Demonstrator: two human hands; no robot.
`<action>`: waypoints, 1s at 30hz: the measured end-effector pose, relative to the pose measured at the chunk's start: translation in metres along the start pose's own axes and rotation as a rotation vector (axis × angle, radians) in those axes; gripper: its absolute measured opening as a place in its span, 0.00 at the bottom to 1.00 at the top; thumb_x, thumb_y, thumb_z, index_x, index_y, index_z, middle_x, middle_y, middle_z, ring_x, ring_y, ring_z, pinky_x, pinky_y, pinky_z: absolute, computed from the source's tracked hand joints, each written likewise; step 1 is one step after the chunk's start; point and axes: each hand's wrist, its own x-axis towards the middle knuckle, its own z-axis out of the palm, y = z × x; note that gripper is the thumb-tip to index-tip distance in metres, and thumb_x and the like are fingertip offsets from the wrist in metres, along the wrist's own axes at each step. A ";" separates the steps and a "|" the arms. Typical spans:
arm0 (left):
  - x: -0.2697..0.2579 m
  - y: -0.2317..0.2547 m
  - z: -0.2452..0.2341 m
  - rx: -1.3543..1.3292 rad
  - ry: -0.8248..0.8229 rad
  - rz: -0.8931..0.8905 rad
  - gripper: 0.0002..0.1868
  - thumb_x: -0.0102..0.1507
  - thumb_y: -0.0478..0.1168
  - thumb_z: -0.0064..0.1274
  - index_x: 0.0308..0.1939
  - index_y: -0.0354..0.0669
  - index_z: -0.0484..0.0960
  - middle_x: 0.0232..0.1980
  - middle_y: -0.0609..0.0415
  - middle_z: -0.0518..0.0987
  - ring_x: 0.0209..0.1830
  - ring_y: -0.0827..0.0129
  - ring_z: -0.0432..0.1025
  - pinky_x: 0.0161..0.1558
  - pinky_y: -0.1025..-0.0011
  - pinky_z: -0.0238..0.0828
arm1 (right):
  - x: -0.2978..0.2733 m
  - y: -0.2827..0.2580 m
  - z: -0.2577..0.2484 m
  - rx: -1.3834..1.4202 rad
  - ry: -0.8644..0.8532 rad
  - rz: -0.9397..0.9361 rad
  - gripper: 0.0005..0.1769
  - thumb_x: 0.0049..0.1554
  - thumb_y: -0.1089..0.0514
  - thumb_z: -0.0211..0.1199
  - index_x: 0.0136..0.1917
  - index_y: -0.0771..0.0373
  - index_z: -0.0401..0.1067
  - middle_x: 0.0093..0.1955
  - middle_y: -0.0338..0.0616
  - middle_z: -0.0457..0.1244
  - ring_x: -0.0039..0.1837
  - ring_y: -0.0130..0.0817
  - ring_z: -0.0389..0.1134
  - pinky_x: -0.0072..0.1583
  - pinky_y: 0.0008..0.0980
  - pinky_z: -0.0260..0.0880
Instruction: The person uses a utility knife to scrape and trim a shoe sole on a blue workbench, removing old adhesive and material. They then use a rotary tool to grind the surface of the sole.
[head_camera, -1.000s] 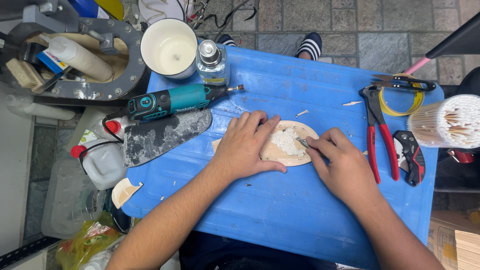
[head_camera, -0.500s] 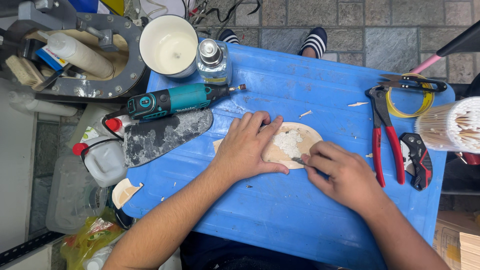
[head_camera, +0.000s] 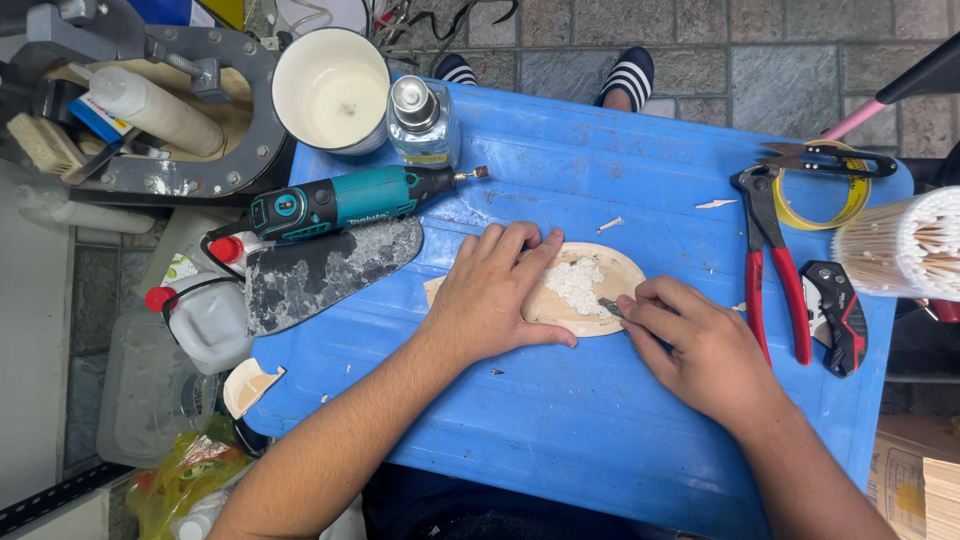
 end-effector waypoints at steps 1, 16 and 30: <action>0.000 0.000 0.000 0.001 -0.001 0.001 0.62 0.43 0.76 0.64 0.69 0.36 0.72 0.57 0.48 0.70 0.55 0.56 0.64 0.54 0.58 0.61 | 0.001 0.003 -0.001 0.025 -0.014 -0.009 0.11 0.52 0.62 0.68 0.51 0.61 0.79 0.48 0.41 0.68 0.43 0.39 0.72 0.42 0.37 0.73; -0.002 0.001 -0.005 -0.054 0.022 0.063 0.55 0.47 0.71 0.65 0.68 0.40 0.74 0.58 0.49 0.71 0.56 0.56 0.66 0.56 0.59 0.62 | 0.003 0.010 -0.005 0.190 -0.010 0.044 0.12 0.51 0.63 0.70 0.50 0.62 0.78 0.46 0.41 0.68 0.42 0.32 0.72 0.44 0.31 0.73; 0.001 0.006 0.001 -0.101 -0.060 0.027 0.64 0.40 0.71 0.69 0.71 0.38 0.68 0.64 0.46 0.66 0.65 0.52 0.62 0.62 0.55 0.58 | 0.004 -0.015 0.020 -0.123 0.221 0.048 0.08 0.56 0.62 0.69 0.50 0.63 0.79 0.44 0.43 0.63 0.48 0.40 0.67 0.46 0.41 0.69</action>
